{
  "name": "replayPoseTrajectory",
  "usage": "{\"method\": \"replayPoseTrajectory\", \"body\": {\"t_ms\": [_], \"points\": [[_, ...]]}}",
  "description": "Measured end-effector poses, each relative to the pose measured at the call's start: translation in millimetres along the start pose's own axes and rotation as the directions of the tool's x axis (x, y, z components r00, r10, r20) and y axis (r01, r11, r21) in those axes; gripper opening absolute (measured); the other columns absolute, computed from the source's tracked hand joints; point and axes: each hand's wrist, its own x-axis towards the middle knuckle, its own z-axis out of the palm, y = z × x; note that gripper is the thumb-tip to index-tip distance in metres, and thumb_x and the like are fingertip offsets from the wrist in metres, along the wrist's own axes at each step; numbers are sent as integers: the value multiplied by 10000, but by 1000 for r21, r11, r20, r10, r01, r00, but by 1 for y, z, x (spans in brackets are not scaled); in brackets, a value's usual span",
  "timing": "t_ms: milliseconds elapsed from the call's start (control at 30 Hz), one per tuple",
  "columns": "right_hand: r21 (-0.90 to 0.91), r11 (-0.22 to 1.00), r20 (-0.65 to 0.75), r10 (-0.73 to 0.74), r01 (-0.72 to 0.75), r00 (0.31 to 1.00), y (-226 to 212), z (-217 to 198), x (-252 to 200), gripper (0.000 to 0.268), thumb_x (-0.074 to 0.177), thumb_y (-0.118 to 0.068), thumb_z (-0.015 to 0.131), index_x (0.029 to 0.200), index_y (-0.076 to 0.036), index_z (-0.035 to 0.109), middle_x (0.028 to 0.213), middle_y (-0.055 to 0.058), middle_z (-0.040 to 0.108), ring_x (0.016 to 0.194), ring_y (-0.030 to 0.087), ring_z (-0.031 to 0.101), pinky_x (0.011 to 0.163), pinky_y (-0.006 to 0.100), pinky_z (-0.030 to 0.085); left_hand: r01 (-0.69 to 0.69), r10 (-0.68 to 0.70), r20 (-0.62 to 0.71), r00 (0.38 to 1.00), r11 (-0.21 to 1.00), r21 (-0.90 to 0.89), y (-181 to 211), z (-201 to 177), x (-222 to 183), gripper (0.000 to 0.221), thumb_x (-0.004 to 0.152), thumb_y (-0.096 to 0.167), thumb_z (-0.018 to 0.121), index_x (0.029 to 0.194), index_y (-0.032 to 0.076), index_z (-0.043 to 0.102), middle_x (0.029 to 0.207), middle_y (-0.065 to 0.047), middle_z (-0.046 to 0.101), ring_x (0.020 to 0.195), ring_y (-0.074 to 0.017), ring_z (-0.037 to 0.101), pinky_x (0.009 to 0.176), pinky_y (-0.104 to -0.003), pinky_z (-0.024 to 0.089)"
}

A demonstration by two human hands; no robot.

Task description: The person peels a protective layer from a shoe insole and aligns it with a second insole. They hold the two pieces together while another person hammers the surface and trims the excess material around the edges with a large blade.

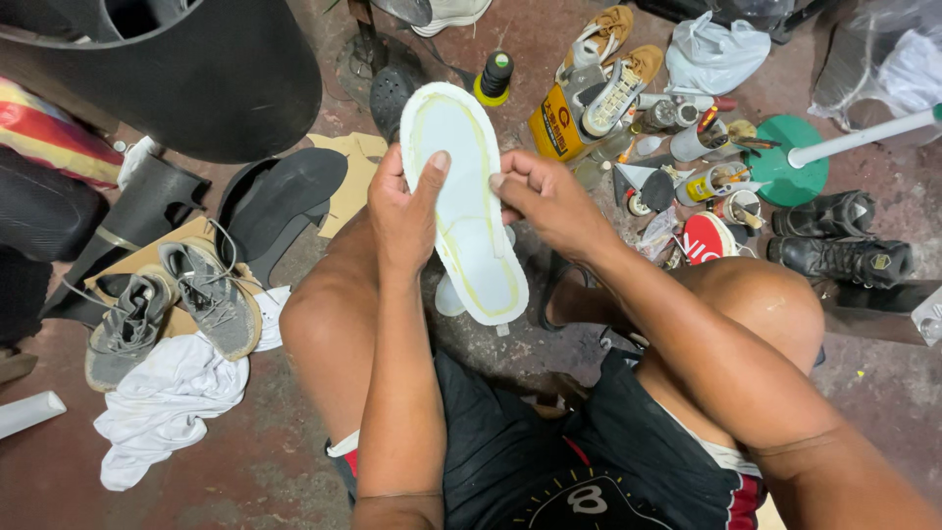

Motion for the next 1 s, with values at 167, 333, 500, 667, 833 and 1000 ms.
{"method": "replayPoseTrajectory", "body": {"t_ms": [167,333,500,667,833,1000], "points": [[-189,981,-25,-48,42,999,1,-2,13,143,1041,-177,629,1051,-37,660,883,-48,638,769,20,563,688,213,492,-28,29,8,1000,998,-54,0,0,-2,320,1006,234,724,1178,-23,640,1046,-52,708,907,-78,636,816,-246,552],[-175,985,33,-1,7,999,7,2,21,156,1043,-181,646,1036,-26,629,850,-33,639,741,39,557,667,219,473,-52,52,-17,999,997,-50,-12,-16,-6,287,1012,208,718,1168,-18,636,1059,-49,704,932,-77,632,835,-243,552],[-83,993,64,-75,80,995,-8,5,28,193,1013,-183,622,1166,-65,617,953,-67,678,847,13,606,761,196,507,7,-7,68,998,1000,-2,-31,-19,-10,240,995,150,736,1116,-36,643,998,-67,697,859,-89,630,748,-252,540],[-342,934,37,-102,108,994,-27,12,8,171,1018,-179,644,1100,-29,638,907,-46,657,802,21,563,688,219,471,38,-19,73,997,963,-268,-13,-10,-35,261,1005,200,645,1178,6,627,1008,-28,700,877,-50,641,777,-215,534],[-469,877,-5,-119,102,993,-41,34,-30,178,996,-180,669,1082,-25,657,839,-15,615,749,39,523,638,242,440,86,-76,78,994,987,-134,8,-15,-50,217,1041,184,641,1090,-24,682,876,-5,674,754,-30,593,659,-194,478],[-410,891,81,-179,196,981,-48,52,-49,202,982,-191,661,1104,-30,662,874,-45,650,780,17,548,663,227,467,70,-54,109,993,986,-149,23,-28,-67,182,1020,160,638,1083,-6,681,878,8,685,749,-21,602,652,-187,476]]}}
